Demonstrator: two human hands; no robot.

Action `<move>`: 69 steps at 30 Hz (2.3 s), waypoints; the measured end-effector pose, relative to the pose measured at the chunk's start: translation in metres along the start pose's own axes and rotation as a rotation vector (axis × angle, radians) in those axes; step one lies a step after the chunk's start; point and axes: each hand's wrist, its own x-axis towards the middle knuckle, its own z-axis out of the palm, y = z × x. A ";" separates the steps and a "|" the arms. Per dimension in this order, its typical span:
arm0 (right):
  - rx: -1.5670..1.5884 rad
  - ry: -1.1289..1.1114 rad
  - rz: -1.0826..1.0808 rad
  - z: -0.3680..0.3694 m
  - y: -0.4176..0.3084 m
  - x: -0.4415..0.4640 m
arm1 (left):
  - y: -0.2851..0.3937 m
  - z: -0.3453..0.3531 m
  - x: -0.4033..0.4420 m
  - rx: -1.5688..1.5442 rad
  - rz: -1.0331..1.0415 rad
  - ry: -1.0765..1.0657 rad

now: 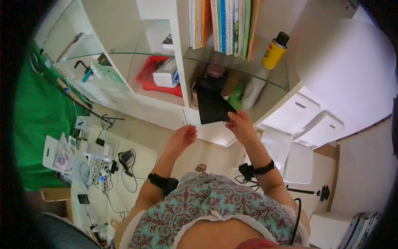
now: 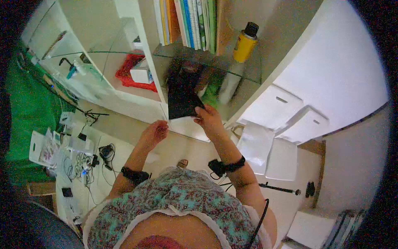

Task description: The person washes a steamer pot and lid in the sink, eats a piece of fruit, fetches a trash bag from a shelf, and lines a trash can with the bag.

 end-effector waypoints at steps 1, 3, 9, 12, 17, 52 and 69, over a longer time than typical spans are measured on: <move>-0.117 -0.016 -0.015 0.002 -0.004 -0.009 | 0.009 0.014 0.015 -0.044 -0.077 -0.041; -0.277 -0.035 -0.055 -0.004 0.002 -0.023 | 0.026 0.040 0.037 -0.081 -0.171 -0.092; -0.716 -0.162 -0.162 0.025 0.002 -0.050 | 0.067 0.082 0.052 -0.154 -0.195 -0.282; -1.036 -0.364 -0.307 0.032 -0.016 -0.044 | 0.077 0.067 0.055 0.238 -0.074 -0.161; -0.866 -0.263 -0.371 0.018 -0.026 0.008 | 0.102 0.064 0.027 0.353 0.114 0.006; -1.070 -0.667 -0.433 0.041 -0.015 0.071 | 0.123 0.035 -0.118 0.389 0.985 0.322; 0.533 0.444 -0.351 -0.077 0.030 -0.177 | 0.010 0.148 0.023 1.119 -0.219 -0.915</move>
